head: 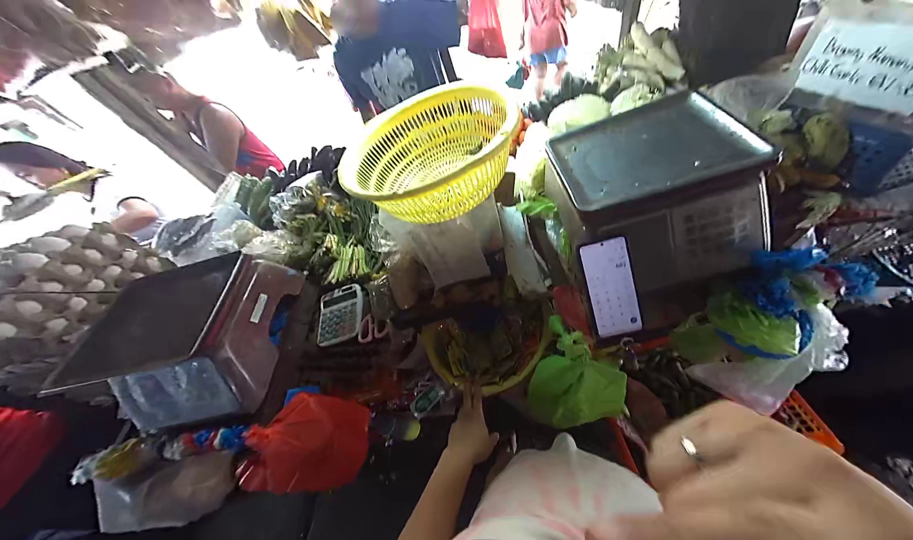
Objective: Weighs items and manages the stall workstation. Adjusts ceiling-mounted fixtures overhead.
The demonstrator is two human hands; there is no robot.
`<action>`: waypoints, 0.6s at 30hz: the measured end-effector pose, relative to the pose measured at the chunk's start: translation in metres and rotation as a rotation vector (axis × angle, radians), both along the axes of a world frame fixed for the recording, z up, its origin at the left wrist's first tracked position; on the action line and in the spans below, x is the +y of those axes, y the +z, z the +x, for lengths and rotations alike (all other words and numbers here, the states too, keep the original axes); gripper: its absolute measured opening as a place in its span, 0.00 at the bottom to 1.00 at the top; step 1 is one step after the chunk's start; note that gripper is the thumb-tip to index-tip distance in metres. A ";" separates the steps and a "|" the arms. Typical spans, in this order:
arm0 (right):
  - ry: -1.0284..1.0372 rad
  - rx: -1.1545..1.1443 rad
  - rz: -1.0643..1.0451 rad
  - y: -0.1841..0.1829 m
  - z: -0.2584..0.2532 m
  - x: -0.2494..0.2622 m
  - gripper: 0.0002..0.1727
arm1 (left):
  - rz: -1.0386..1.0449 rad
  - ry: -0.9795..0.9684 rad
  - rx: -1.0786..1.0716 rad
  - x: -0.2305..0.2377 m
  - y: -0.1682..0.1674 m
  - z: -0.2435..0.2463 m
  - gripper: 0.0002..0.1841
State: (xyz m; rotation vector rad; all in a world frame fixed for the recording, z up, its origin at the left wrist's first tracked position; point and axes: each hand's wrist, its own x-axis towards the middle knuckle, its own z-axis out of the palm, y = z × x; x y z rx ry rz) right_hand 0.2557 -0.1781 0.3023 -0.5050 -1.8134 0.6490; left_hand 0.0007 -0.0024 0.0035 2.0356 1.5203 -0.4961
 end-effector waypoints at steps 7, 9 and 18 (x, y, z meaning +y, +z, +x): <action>-0.855 -0.412 0.147 0.003 0.003 0.161 0.37 | -0.003 -0.032 0.039 0.002 -0.006 -0.002 0.64; -0.905 -0.568 0.092 0.015 0.004 0.213 0.52 | 0.002 -0.036 0.034 0.001 -0.008 -0.002 0.65; -0.778 -0.863 0.299 -0.004 -0.004 0.260 0.11 | 0.031 -0.038 -0.098 0.000 -0.013 -0.014 0.61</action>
